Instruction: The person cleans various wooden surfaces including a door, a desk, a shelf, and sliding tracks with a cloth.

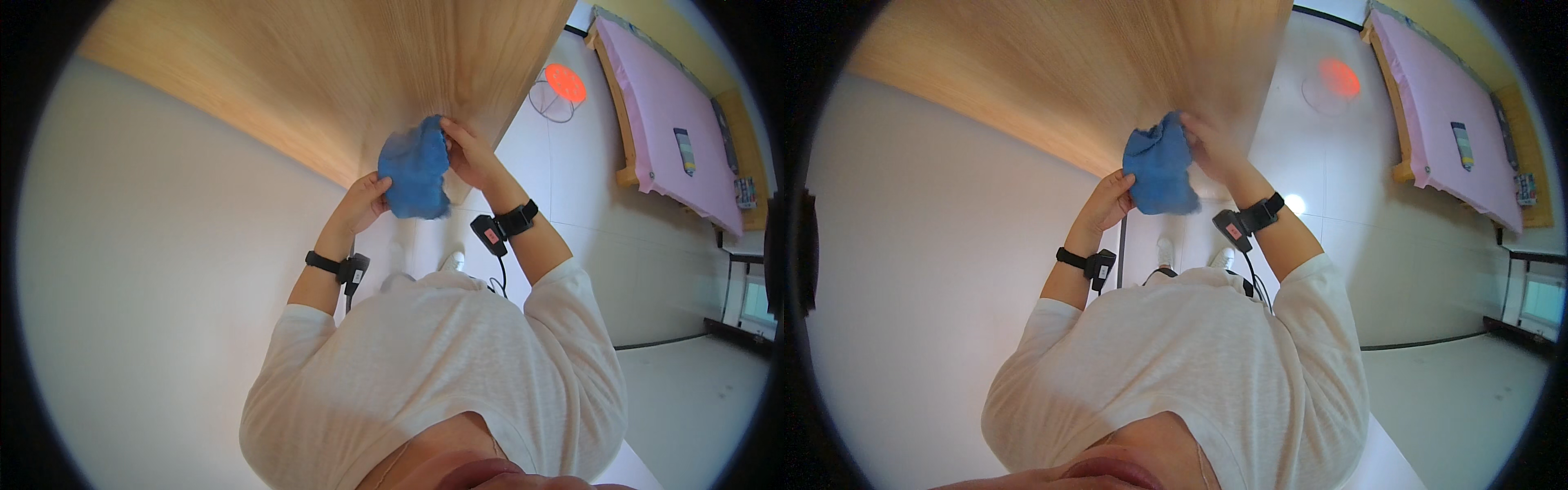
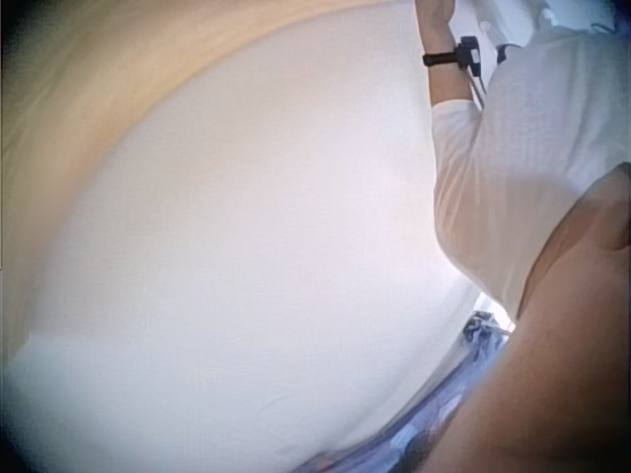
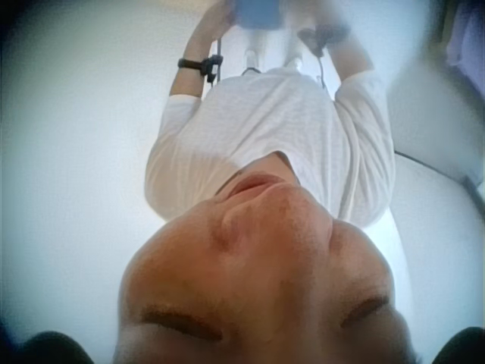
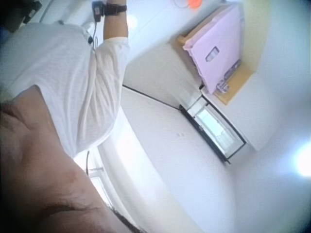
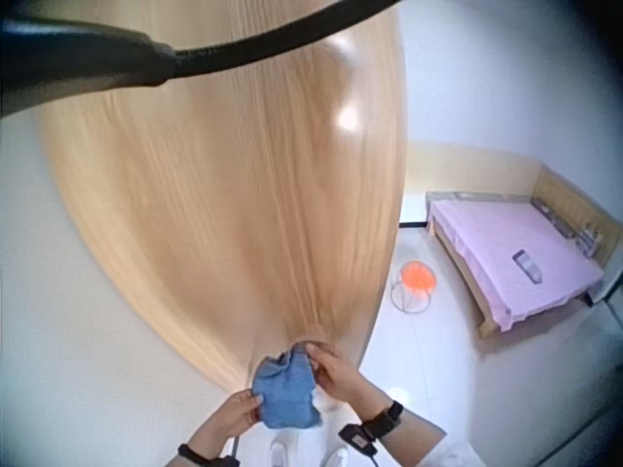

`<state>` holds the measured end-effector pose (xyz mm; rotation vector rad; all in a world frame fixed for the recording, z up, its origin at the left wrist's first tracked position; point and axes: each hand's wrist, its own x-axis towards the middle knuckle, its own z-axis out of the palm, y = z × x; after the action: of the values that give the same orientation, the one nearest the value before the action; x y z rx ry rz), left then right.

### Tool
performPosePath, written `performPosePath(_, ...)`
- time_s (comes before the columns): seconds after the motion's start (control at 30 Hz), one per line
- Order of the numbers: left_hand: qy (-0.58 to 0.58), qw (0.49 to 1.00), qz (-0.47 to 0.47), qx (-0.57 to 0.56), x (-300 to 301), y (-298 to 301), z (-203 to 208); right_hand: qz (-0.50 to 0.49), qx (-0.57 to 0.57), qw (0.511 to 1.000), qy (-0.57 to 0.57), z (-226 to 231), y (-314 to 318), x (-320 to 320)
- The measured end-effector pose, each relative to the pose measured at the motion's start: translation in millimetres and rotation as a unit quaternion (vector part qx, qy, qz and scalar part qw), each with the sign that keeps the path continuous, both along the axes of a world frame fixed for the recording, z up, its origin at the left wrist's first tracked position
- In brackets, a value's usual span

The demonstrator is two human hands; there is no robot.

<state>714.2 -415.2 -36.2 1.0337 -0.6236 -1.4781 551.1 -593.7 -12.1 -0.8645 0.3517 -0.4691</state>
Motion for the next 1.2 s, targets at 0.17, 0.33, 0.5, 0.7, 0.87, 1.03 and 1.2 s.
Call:
performPosePath(0.17,0.129,0.990,0.057,0.026,-3.7,0.8,3.5,0.165,0.227,0.953,0.118,-44.5,17.7,-21.2)
performPosePath(0.33,0.038,0.989,0.086,0.112,-7.8,-6.6,9.9,0.035,-0.073,0.985,0.155,-44.0,25.5,-18.0)
performPosePath(0.5,-0.144,0.978,0.122,0.089,-4.7,-9.1,2.4,-0.054,-0.191,0.966,0.168,-50.3,13.4,-12.0)
performPosePath(0.7,-0.300,0.944,0.135,-0.003,9.1,-15.3,-15.6,-0.065,-0.368,0.904,0.207,-31.7,13.7,-9.2)
performPosePath(0.87,-0.528,0.840,0.124,0.000,10.8,-13.6,-5.5,-0.053,-0.546,0.807,0.219,-23.1,14.8,-12.6)
performPosePath(1.03,-0.625,0.742,0.170,-0.175,8.3,-12.8,8.6,-0.044,-0.644,0.737,0.200,-10.7,15.1,-14.5)
performPosePath(1.2,-0.297,0.950,0.086,-0.044,8.8,0.9,3.0,0.080,-0.442,0.866,0.219,17.3,20.6,-6.4)
